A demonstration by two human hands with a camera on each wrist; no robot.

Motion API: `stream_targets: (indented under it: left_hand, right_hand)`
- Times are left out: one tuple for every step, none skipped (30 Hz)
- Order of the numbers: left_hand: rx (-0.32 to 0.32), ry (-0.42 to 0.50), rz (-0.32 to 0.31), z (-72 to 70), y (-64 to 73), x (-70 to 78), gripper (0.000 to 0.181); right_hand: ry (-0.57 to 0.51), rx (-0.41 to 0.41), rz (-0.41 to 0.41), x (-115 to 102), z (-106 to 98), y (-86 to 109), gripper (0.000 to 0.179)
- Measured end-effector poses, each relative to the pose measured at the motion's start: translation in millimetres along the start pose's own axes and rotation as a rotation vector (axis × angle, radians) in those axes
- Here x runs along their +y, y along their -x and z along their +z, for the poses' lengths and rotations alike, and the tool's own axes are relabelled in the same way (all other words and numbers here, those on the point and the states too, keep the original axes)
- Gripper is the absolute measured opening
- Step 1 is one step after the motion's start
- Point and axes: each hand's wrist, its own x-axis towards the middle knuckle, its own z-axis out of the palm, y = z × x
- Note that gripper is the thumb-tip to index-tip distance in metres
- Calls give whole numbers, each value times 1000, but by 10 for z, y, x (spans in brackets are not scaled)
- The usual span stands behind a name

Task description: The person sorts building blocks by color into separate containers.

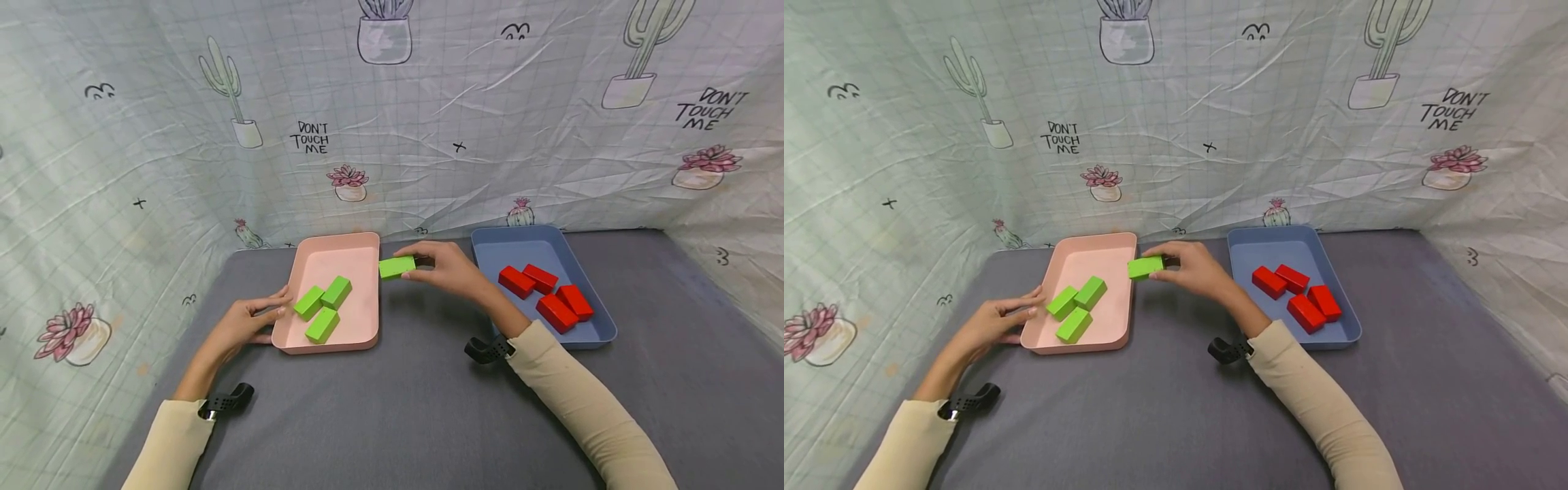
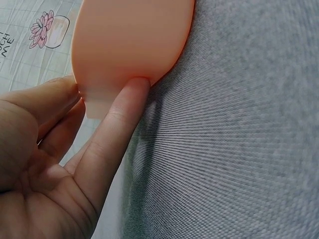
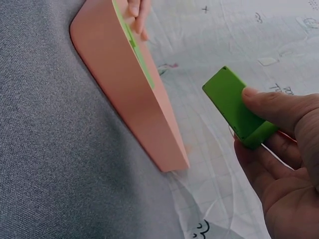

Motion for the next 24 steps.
stream_targets:
  left_hand:
    - [0, 0, -1, 1, 5, 4, 46]
    - [3, 3, -4, 3, 10, 8, 46]
    - [2, 1, -5, 1, 11, 8, 46]
    - [1, -1, -6, 2, 11, 8, 46]
    - [1, 1, -6, 4, 11, 11, 47]
    - [2, 6, -8, 7, 10, 13, 46]
    - [1, 5, -6, 9, 8, 16, 47]
    - [-1, 5, -4, 8, 5, 16, 47]
    - [-1, 4, -3, 7, 2, 19, 47]
    - [3, 7, -6, 9, 1, 24, 46]
    - [6, 10, -8, 9, -1, 28, 46]
    - [4, 7, -7, 6, -3, 30, 46]
    - [4, 5, -7, 4, -3, 35, 46]
    - [3, 7, -6, 3, -4, 38, 47]
    - [6, 10, -8, 3, -3, 42, 46]
    - [4, 11, -7, 2, -3, 44, 46]
    - [2, 13, -5, 1, -3, 46, 46]
    - [-2, 14, -2, 0, -1, 49, 47]
    - [-1, 17, -4, -1, 0, 50, 46]
    - [-2, 19, -3, -1, 1, 51, 46]
    - [-2, 19, -5, -3, 3, 52, 46]
    - [-4, 19, -6, -3, 4, 52, 46]
    - [-5, 22, -7, -4, 6, 53, 46]
    - [-5, 22, -9, -4, 9, 54, 46]
  right_hand:
    - [0, -1, 0, -6, 2, -3, 40]
    - [1, -2, -2, -11, 4, -8, 41]
    - [-1, -2, -3, -17, 5, -9, 41]
    - [-1, -2, -1, -21, 6, -11, 40]
    - [-2, -1, -2, -22, 8, -13, 40]
    - [-6, -2, -3, -24, 11, -13, 41]
    - [-10, -3, -3, -30, 11, -14, 40]
    - [-12, -5, -4, -34, 13, -17, 40]
    - [-14, -6, -4, -37, 15, -18, 40]
    - [-17, -9, -4, -41, 16, -20, 39]
    - [-20, -11, -5, -45, 17, -23, 39]
    - [-22, -13, -5, -54, 16, -27, 39]
    - [-23, -16, -5, -62, 15, -31, 38]
    - [-22, -17, -4, -68, 15, -37, 38]
    - [-22, -18, -4, -74, 14, -41, 38]
    - [-21, -19, -3, -80, 13, -45, 37]
    - [-19, -20, -4, -86, 14, -50, 37]
    - [-18, -21, -4, -92, 15, -54, 37]
    - [-16, -22, -4, -96, 17, -58, 37]
    - [-15, -22, -7, -101, 19, -61, 37]
    - [-16, -22, -10, -105, 23, -63, 37]
    - [-17, -23, -14, -107, 27, -65, 37]
    - [-19, -23, -18, -108, 32, -67, 37]
    - [-20, -23, -23, -110, 38, -67, 37]
